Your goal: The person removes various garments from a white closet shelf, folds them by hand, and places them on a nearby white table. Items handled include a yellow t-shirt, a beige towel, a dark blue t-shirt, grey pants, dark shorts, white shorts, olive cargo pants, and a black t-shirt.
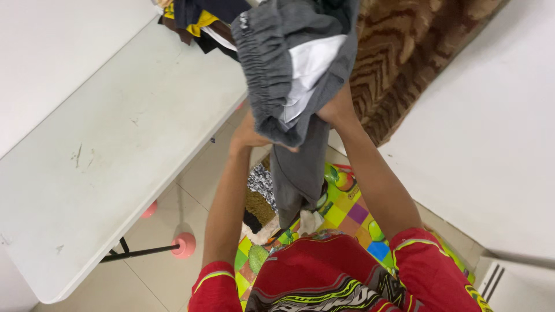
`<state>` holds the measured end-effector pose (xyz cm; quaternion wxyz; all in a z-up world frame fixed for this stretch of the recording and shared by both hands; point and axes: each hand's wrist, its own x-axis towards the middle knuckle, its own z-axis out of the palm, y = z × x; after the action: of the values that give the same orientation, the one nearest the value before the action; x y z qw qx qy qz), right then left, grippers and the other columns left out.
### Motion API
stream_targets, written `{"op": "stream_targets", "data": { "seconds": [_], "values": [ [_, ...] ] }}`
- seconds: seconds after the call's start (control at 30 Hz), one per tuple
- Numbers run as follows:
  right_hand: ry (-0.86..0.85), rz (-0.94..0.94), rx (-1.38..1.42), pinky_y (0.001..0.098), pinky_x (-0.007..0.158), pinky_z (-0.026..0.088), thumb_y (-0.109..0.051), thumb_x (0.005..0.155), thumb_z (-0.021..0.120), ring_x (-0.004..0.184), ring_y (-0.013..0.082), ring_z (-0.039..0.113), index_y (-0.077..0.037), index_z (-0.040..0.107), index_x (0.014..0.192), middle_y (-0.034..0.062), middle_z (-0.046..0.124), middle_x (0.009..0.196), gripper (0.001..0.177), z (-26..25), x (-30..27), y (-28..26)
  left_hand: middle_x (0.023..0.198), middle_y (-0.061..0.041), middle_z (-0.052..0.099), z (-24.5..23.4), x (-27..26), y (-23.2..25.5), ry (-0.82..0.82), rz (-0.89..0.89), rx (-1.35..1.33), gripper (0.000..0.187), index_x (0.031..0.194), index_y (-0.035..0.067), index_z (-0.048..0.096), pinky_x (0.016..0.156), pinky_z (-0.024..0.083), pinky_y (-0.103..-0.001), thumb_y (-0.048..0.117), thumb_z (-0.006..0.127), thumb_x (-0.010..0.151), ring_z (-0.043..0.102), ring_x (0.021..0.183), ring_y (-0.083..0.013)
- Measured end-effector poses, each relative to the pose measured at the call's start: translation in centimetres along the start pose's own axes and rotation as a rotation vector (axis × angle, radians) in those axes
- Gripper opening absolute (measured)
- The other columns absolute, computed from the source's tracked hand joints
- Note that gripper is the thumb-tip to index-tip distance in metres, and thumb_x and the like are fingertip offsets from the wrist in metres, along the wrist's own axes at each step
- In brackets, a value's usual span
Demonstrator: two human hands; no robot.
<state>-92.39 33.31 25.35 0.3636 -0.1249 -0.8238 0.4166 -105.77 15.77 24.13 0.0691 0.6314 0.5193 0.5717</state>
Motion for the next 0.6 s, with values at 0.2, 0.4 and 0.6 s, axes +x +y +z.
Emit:
{"op": "stream_targets", "data": {
  "seconds": [0.2,0.4,0.6],
  "values": [
    [-0.578,0.042,0.078,0.0359,0.113,0.049,-0.021,0.08,0.082,0.134,0.0258,0.061,-0.002,0.052,0.147,0.0143,0.063,0.144,0.075,1.9,5.1,2.0,0.132,-0.02,0.062,-1.1,4.5,-5.3,0.695,-0.431,-0.496,0.07,0.133,-0.009,0.056,0.11,0.049,-0.039,0.022,0.09,0.08,0.062,0.123,-0.0298],
    [-0.529,0.145,0.584,0.0389,0.121,0.037,-0.026,0.07,0.096,0.146,0.0279,0.044,0.001,0.03,0.159,0.0151,0.046,0.157,0.114,7.9,5.5,8.8,0.121,-0.015,0.068,-4.2,7.5,-3.7,0.845,-0.262,-0.467,0.035,0.117,-0.008,0.067,0.1,0.051,-0.036,0.004,0.083,0.089,0.064,0.111,-0.024],
    [-0.927,0.206,0.441,0.0401,0.12,0.037,-0.027,0.064,0.097,0.143,0.0281,0.047,0.002,0.037,0.156,0.0181,0.052,0.155,0.114,13.0,3.1,14.7,0.125,-0.013,0.068,-7.9,8.7,-4.4,0.926,-0.231,-0.392,0.039,0.123,-0.006,0.063,0.105,0.049,-0.034,0.006,0.08,0.09,0.064,0.115,-0.0218]
  ]
}}
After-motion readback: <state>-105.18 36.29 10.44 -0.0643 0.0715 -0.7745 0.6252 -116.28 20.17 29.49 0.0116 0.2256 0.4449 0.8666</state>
